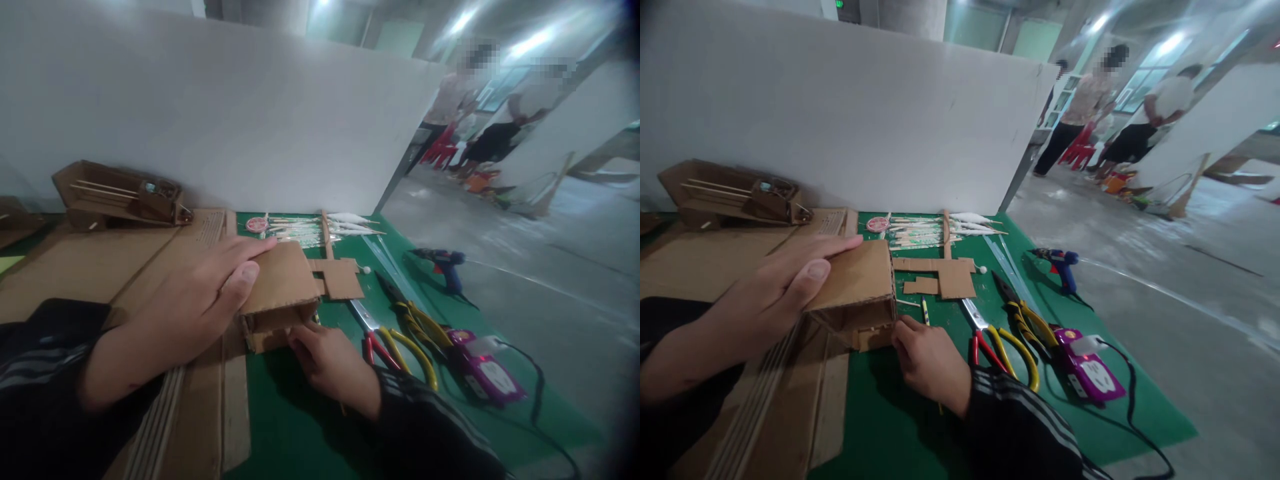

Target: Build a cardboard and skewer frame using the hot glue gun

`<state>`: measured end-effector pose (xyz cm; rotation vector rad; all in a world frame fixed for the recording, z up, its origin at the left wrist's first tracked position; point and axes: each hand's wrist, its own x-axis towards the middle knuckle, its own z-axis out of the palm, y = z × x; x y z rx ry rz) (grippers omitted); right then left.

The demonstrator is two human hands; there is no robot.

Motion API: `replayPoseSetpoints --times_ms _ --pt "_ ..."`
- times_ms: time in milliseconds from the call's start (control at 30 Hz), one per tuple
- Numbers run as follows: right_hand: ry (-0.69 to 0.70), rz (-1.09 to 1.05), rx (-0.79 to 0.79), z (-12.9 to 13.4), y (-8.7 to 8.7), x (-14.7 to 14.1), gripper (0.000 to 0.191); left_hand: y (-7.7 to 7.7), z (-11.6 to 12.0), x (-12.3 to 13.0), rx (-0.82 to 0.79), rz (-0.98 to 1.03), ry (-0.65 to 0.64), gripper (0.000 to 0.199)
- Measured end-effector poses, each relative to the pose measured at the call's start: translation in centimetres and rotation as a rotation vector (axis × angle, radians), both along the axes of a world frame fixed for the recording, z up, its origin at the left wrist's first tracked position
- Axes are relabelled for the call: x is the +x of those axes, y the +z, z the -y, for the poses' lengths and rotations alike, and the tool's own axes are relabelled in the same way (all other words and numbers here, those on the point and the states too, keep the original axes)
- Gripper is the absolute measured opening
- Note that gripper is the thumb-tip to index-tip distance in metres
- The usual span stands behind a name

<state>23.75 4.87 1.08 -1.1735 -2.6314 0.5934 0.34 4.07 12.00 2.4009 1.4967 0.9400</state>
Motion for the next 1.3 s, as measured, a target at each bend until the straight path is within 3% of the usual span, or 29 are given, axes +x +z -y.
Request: replayPoseSetpoints --times_ms 200,533,800,1000,1300 --pt "0.074 -0.008 -0.032 -0.7 -1.0 -0.4 0.010 -0.3 -0.2 -0.2 0.037 -0.001 -0.012 0.038" --pt "0.042 0.036 -0.004 -0.4 0.2 0.3 0.010 -0.2 0.0 -0.1 0.012 0.006 -0.002 0.038" --pt "0.041 0.020 -0.017 -0.4 0.1 0.3 0.010 0.0 0.0 0.0 -0.001 -0.003 -0.009 0.038" --pt "0.065 0.030 0.004 -0.3 0.4 0.5 0.012 -0.7 -0.3 -0.3 0.098 -0.016 -0.017 0.037" --pt "0.087 -0.057 -0.021 -0.1 0.5 0.6 0.011 -0.2 0.0 0.1 0.050 -0.022 -0.009 0.037"
